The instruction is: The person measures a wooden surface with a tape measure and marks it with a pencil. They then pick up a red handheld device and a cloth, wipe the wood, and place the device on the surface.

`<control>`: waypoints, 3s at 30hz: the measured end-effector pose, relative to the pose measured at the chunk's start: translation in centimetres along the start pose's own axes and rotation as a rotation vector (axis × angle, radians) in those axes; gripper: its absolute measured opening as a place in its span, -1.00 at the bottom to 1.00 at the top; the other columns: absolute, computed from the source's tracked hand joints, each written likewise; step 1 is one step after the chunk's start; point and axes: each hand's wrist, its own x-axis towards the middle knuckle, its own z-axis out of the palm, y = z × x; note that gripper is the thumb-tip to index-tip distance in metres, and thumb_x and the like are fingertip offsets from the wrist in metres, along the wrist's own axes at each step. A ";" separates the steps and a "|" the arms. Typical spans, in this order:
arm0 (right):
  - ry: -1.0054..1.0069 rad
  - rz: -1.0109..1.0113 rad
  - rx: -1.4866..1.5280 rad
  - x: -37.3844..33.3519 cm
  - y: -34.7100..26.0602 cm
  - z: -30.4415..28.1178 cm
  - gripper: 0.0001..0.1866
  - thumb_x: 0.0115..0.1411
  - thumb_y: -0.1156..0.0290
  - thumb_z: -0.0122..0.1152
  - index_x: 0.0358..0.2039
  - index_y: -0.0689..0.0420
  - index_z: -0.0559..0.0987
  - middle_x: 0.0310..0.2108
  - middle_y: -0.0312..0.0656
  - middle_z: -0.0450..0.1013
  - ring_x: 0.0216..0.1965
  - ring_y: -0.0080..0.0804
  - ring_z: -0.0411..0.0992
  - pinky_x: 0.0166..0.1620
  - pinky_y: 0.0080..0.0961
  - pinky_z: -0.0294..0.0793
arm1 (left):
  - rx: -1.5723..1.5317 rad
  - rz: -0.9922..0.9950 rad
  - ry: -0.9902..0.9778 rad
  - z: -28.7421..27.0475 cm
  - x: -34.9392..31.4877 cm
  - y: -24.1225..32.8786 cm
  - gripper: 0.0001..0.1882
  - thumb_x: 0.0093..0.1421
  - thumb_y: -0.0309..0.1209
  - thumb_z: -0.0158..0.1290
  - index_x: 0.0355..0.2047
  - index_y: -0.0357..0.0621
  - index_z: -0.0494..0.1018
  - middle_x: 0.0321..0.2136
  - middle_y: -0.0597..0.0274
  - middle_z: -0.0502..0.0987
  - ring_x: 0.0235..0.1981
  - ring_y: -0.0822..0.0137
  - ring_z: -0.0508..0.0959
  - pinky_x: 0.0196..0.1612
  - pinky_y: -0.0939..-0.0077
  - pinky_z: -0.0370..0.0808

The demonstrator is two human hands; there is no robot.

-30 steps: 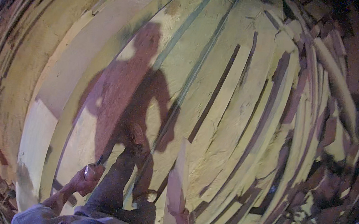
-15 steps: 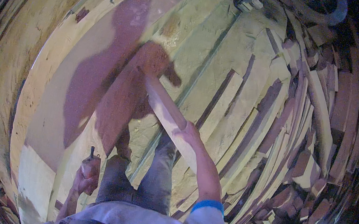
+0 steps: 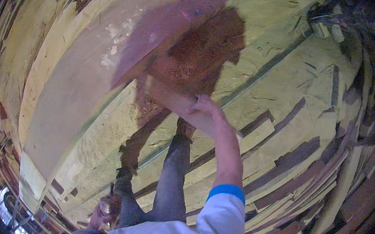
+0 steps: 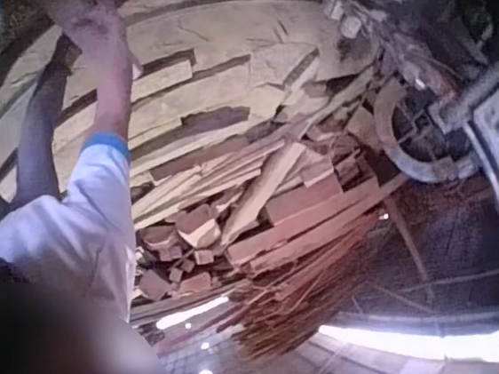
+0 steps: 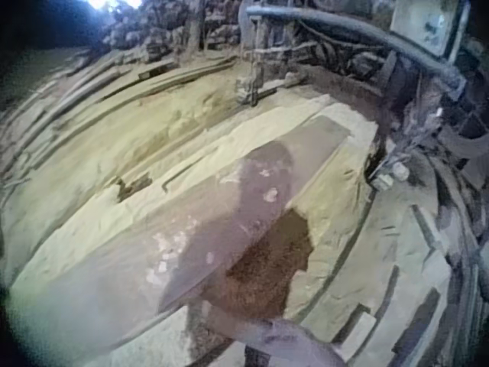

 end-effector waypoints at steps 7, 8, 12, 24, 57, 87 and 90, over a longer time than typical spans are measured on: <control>0.022 0.084 0.109 3.8 0.0 -7.5 -0.21 -0.18 0.08 0.45 0.01 0.32 0.46 -0.04 0.13 0.42 0.05 -0.10 0.38 0.12 -0.28 0.31 | 0.005 -0.011 -0.003 7.0 0.2 3.7 -0.27 -0.16 -0.28 0.32 0.02 -0.25 0.30 -0.06 0.12 0.46 -0.07 0.31 0.47 0.02 0.39 0.38; 0.121 0.125 0.113 3.5 -0.5 -7.5 -0.24 -0.13 0.08 0.42 0.01 0.32 0.45 -0.01 0.15 0.40 0.06 -0.08 0.36 0.12 -0.25 0.31 | -0.052 -0.026 0.022 7.4 0.3 4.1 -0.28 -0.15 -0.30 0.31 0.03 -0.26 0.30 -0.05 0.12 0.46 -0.05 0.30 0.47 0.04 0.38 0.38; 0.373 0.088 0.046 1.1 -3.3 -5.8 -0.24 -0.01 0.08 0.36 0.09 0.29 0.34 0.08 0.15 0.28 0.10 -0.05 0.30 0.11 -0.17 0.29 | -0.229 -0.042 0.066 8.1 1.9 5.1 -0.35 -0.11 -0.44 0.25 0.05 -0.26 0.34 0.00 0.16 0.44 -0.01 0.28 0.46 0.11 0.35 0.36; 0.574 0.369 -0.669 -4.8 -1.0 0.2 0.06 -0.12 -0.01 0.41 0.25 0.19 0.03 0.10 0.13 0.20 0.10 0.08 0.25 0.06 0.05 0.29 | -0.685 0.161 -0.067 5.1 7.2 8.0 -0.30 -0.22 -0.31 0.28 -0.02 -0.26 0.33 -0.21 0.15 0.48 -0.23 0.26 0.54 -0.13 0.41 0.50; 0.004 -0.097 0.790 -15.2 -22.8 5.2 -0.46 0.26 0.12 0.09 0.10 0.26 0.37 -0.07 -0.17 0.46 -0.05 -0.44 0.41 0.07 -0.51 0.34 | -0.157 0.444 0.034 13.9 14.4 19.9 -0.49 0.14 -0.30 0.18 0.03 -0.26 0.31 -0.11 0.21 0.46 -0.09 0.44 0.43 0.03 0.47 0.36; -0.043 -0.061 0.641 -14.6 -17.1 3.8 -0.17 0.06 0.05 0.34 0.18 0.29 0.21 0.00 -0.04 0.36 -0.02 -0.33 0.38 0.05 -0.43 0.37 | -0.356 0.376 -0.188 15.1 12.9 17.8 -0.48 0.18 -0.36 0.10 0.13 -0.21 0.24 -0.02 0.25 0.43 -0.01 0.37 0.44 0.08 0.42 0.36; 0.430 -0.066 0.166 -9.1 -11.2 -2.1 0.05 -0.02 -0.01 0.39 0.27 0.31 0.03 0.14 0.12 0.22 0.19 -0.18 0.21 0.19 -0.26 0.24 | -0.348 0.328 -0.185 14.7 12.4 16.8 -0.46 0.17 -0.33 0.13 0.12 -0.16 0.25 -0.05 0.28 0.43 -0.04 0.42 0.42 0.07 0.45 0.35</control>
